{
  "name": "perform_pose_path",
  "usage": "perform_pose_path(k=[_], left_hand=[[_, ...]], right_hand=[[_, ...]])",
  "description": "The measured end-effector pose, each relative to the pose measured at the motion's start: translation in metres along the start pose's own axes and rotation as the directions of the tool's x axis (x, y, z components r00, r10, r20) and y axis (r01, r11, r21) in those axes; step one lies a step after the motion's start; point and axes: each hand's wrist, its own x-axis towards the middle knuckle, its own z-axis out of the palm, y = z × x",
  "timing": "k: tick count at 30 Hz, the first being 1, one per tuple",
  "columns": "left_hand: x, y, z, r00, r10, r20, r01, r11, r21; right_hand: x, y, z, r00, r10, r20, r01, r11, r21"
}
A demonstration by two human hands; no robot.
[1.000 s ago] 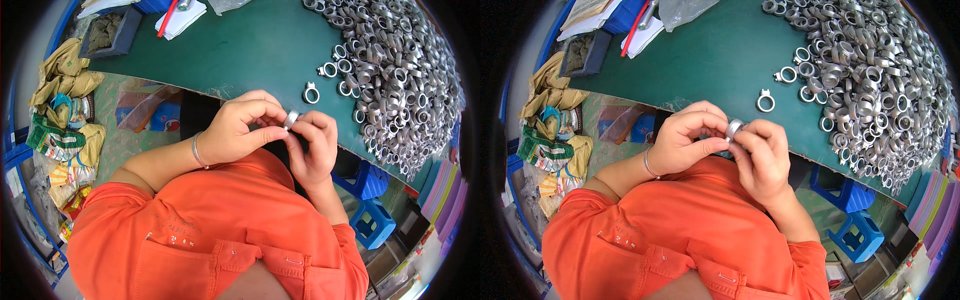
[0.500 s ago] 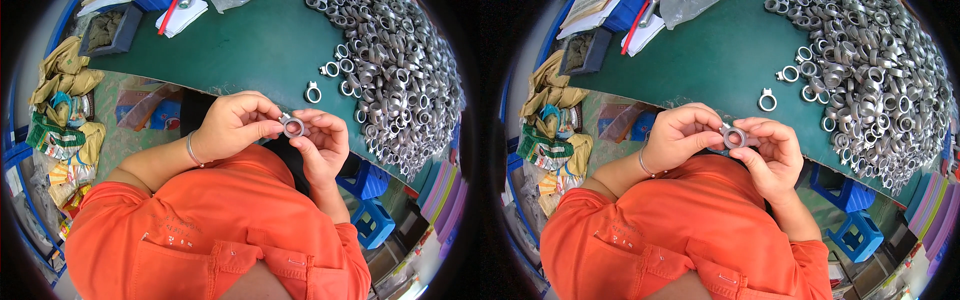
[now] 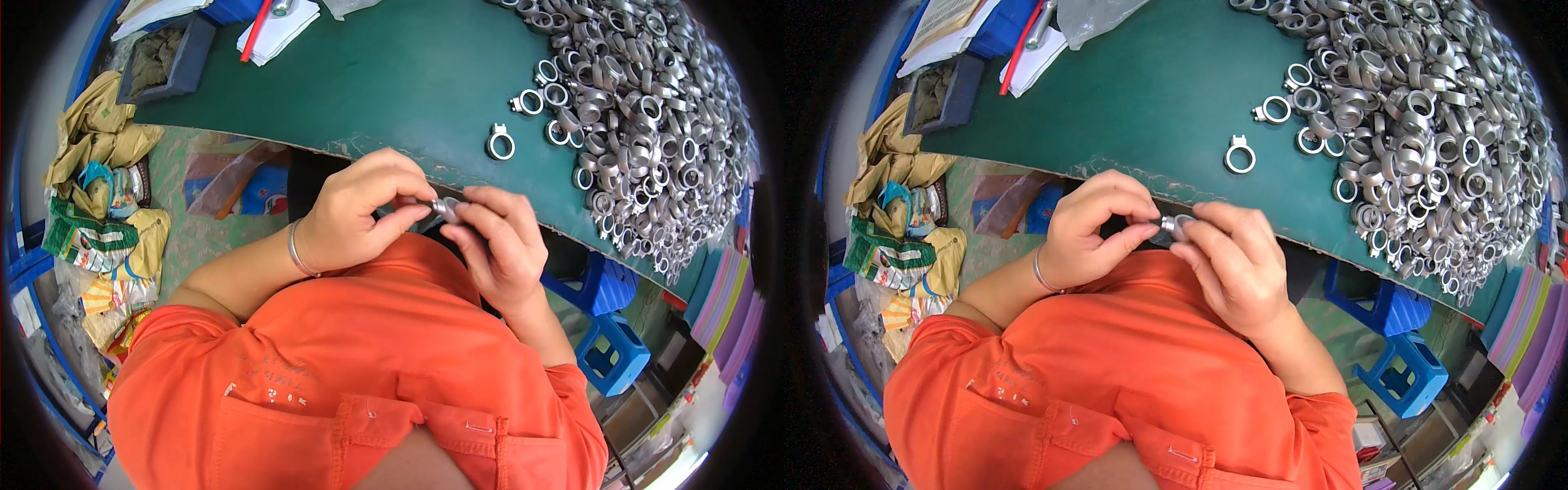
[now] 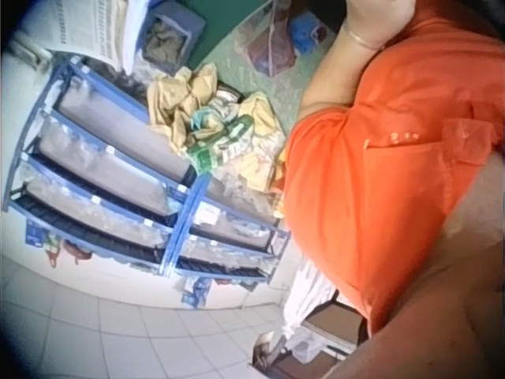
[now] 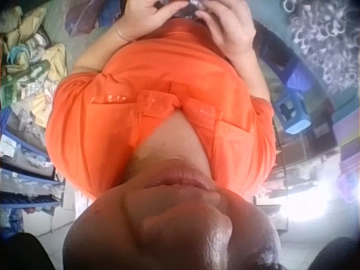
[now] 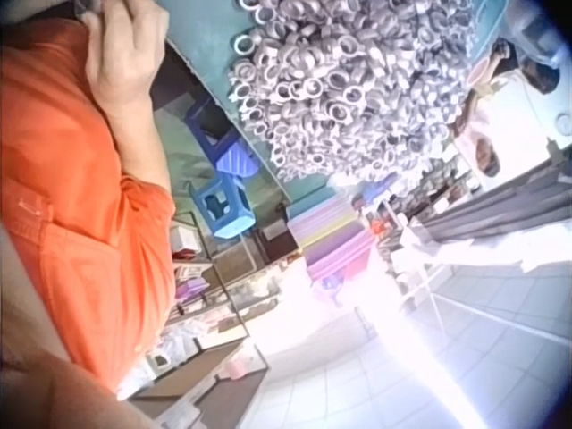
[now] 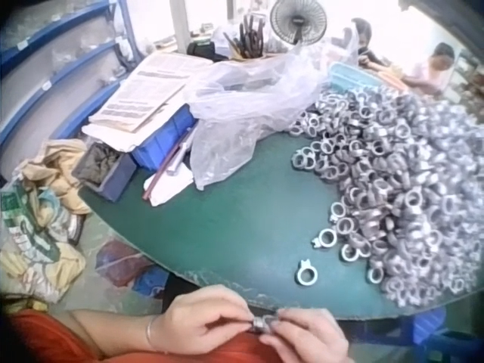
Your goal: The person picks up small metal clamp components from a large pile, fits them together by hand, and places the assembled units back onto the work table.
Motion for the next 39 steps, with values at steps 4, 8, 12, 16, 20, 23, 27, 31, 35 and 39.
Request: perform_pose_path(k=[4,8,12,16,20,23,27,31,35,39], left_hand=[[-0.004,0.000,0.005,0.986,-0.169,-0.003,0.167,0.975,-0.149],[-0.001,0.002,0.010,0.965,-0.262,0.023,0.256,0.918,-0.303],[0.000,0.000,0.012,0.926,-0.369,0.084,0.366,0.814,-0.451],[0.001,-0.001,0.011,0.952,-0.271,0.145,0.306,0.790,-0.532],[0.001,0.001,0.013,0.956,-0.281,0.082,0.284,0.829,-0.481],[0.005,0.001,0.007,0.997,-0.063,0.048,0.072,0.976,-0.206],[0.000,0.002,0.011,0.999,0.020,0.029,-0.016,0.990,-0.141],[0.000,0.002,0.008,0.998,0.067,0.011,-0.066,0.993,-0.094],[-0.003,-0.002,0.007,0.997,0.025,-0.072,-0.030,0.997,-0.068],[-0.003,-0.004,0.010,0.991,-0.018,-0.131,0.003,0.994,-0.109]], right_hand=[[0.018,0.012,-0.007,0.996,0.030,-0.084,-0.068,0.869,-0.490],[0.024,0.021,-0.011,0.987,0.154,-0.047,-0.155,0.835,-0.527],[0.011,0.004,-0.004,0.970,0.238,-0.059,-0.232,0.969,0.083],[0.006,-0.001,0.004,0.987,0.155,-0.041,-0.150,0.982,0.114],[0.004,0.001,0.007,0.996,0.073,-0.059,-0.069,0.996,0.065],[-0.002,-0.008,0.006,0.914,0.404,-0.032,-0.373,0.870,0.322],[0.003,-0.011,0.001,0.808,0.563,0.174,-0.529,0.563,0.634],[0.003,-0.006,0.000,0.921,0.363,0.141,-0.375,0.729,0.572],[0.002,-0.005,-0.006,0.978,0.076,0.192,-0.116,0.972,0.206],[0.016,0.008,-0.014,0.992,-0.042,0.118,0.058,0.989,-0.133]])
